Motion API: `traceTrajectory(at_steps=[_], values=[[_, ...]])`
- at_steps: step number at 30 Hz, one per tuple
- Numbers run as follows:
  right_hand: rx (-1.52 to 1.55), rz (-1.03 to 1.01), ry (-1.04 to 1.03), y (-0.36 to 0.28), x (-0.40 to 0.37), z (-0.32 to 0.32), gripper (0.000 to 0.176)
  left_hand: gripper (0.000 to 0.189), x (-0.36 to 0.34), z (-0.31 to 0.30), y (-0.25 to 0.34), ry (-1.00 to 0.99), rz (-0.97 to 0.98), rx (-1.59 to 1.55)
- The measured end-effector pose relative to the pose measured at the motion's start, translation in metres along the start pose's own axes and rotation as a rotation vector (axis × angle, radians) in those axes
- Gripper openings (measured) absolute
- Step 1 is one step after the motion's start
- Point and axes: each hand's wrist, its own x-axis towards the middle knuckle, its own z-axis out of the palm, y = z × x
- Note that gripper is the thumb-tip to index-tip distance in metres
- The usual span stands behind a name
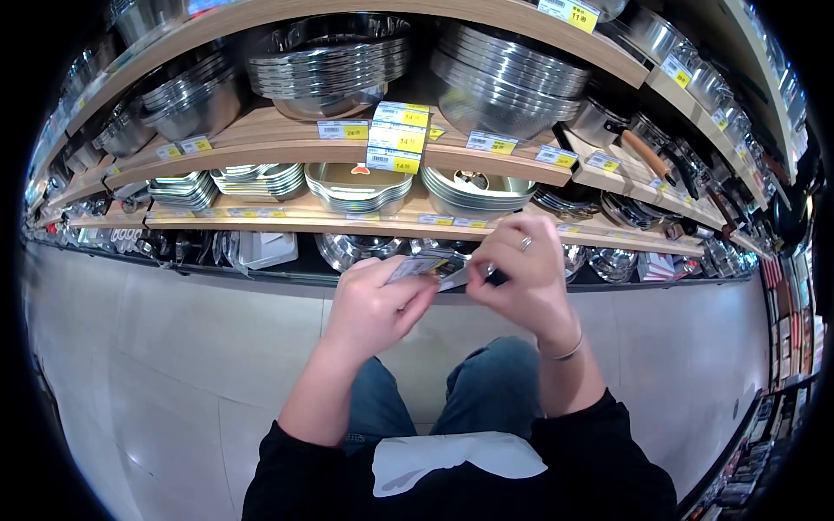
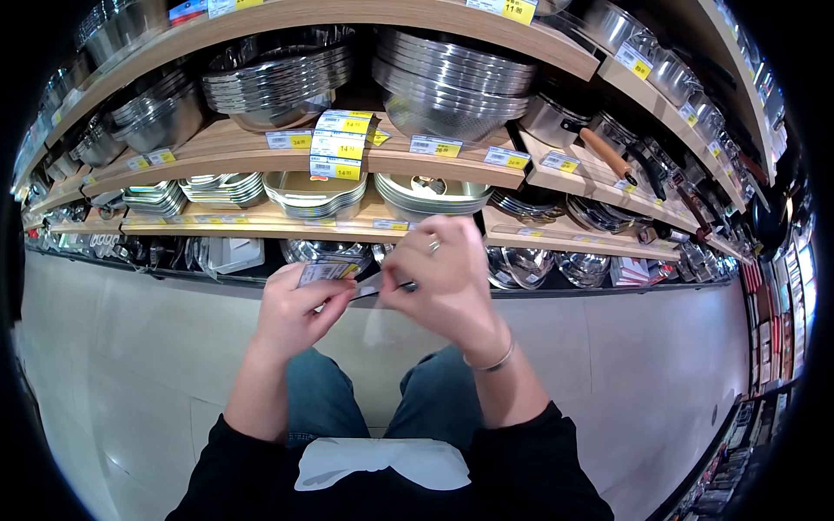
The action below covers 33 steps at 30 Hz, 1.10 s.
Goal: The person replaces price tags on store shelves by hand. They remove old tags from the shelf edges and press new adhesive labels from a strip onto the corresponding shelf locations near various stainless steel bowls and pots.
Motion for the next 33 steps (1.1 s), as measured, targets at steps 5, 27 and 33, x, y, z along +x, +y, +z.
traceTrajectory(at_steps=[5,27,33], values=[[0.208,0.333,0.069,0.048,-0.02,-0.007,0.015,0.009,-0.016,-0.003,-0.012,0.098,-0.401,-0.387],[0.784,0.605,0.049,-0.017,-0.02,0.025,0.028,0.015,-0.016,0.006,-0.006,0.039,-0.656,-0.646],[0.465,0.235,0.084,-0.027,-0.016,0.026,0.029,0.013,-0.022,0.015,-0.004,0.105,-0.574,-0.87]])
